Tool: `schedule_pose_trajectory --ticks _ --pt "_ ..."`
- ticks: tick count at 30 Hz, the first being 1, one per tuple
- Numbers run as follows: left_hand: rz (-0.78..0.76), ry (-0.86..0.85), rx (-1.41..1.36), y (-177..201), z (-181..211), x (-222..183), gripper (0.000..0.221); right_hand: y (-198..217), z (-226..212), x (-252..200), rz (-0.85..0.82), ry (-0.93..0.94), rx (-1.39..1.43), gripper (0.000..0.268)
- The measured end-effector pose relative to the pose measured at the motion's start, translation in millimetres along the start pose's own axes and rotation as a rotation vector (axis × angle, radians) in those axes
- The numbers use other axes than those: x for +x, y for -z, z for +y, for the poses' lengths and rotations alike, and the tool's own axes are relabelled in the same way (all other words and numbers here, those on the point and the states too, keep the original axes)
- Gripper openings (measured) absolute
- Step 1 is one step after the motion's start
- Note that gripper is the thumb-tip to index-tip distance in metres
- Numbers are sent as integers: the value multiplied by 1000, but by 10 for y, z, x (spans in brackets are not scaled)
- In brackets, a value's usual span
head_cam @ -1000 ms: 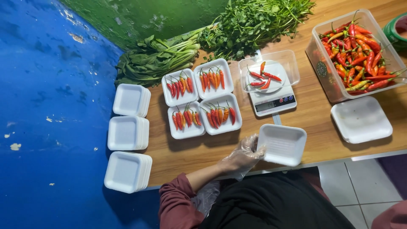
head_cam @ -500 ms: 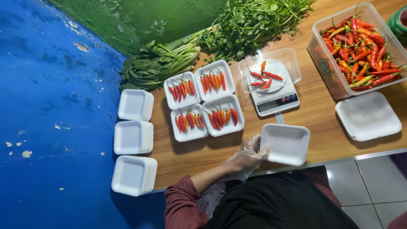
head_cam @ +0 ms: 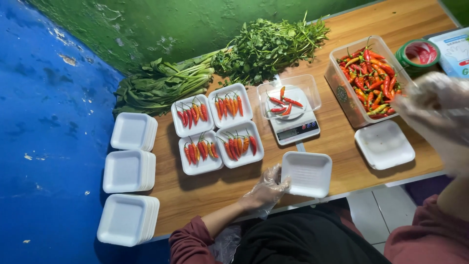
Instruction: Sorting, weighing, and packaging red chili peppers into small plastic trays
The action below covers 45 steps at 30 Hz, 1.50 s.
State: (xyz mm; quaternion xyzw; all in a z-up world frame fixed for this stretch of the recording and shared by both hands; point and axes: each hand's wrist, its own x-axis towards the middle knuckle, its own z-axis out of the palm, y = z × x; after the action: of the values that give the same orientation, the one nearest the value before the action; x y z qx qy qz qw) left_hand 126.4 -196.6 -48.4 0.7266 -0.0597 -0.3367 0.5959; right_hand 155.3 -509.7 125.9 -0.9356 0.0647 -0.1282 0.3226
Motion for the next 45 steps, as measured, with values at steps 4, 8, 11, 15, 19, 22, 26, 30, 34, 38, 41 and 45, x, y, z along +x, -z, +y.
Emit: schedule_pose_trajectory --ticks 4,8,11,15,19,22,26,30,34,38,41,45 --pt "-61 -116 -31 63 -149 20 38 -333 509 753 -278 -220 -88 22" --pt "-68 -31 -61 80 22 -60 32 -785 1151 914 -142 -169 -250 30" --pt "-84 -61 -36 74 -87 11 40 -862 1176 919 -90 -174 -258 38" --pt "-70 -5 -82 73 -66 -1 40 -908 1559 1019 -87 -75 -241 43" --pt "-78 -55 -158 66 -114 20 33 -766 1369 1144 -237 -86 -362 41" --pt "-75 -47 -111 72 -149 39 34 -1047 1660 1228 -318 77 -268 12" --pt "-83 4 -191 66 -99 15 35 -1074 1478 1211 -424 -56 -446 14" --pt "-67 -141 -98 62 -231 63 35 -981 1532 1412 -387 102 -564 18" --pt "-75 -164 -75 76 -280 105 42 -941 1716 1687 -191 314 -901 40" --pt "-56 -103 -131 41 -68 32 36 -1292 572 1334 -167 405 -582 13" --pt "67 235 121 -46 60 50 56 -1779 131 1200 -421 598 -271 22" --pt "106 194 128 -61 25 60 48 -2425 373 1563 -718 -80 -31 33"
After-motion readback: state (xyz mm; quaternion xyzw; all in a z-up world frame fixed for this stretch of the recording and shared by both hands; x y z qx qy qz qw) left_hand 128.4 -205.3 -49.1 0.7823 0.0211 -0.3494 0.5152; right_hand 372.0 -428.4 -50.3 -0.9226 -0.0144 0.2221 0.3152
